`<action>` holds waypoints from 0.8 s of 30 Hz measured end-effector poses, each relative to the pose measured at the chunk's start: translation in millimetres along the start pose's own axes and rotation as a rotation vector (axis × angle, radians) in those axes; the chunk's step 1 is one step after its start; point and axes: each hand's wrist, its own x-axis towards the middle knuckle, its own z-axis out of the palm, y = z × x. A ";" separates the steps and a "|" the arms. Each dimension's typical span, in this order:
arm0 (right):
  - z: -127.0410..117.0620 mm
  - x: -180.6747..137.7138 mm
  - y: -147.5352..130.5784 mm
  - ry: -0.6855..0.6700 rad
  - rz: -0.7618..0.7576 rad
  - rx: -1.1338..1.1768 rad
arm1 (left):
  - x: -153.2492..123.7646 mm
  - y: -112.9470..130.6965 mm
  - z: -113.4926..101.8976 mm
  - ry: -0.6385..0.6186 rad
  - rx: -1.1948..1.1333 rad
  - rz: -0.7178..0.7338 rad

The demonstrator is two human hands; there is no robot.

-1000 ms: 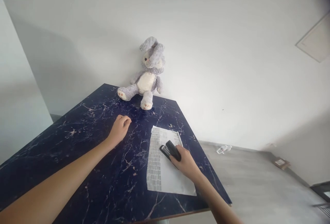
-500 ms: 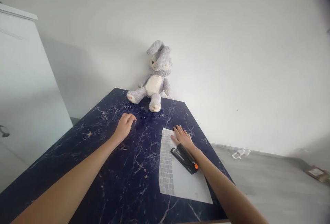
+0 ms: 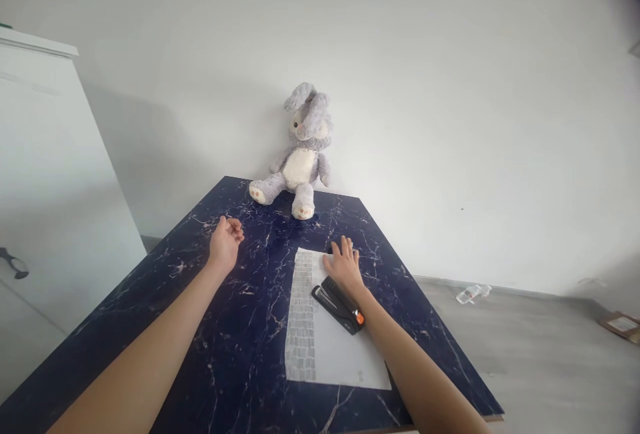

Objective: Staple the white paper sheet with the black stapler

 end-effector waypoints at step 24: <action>29.0 53.4 -173.6 -0.130 -0.372 0.155 | -0.2 -3.2 -7.1 0.392 0.311 0.347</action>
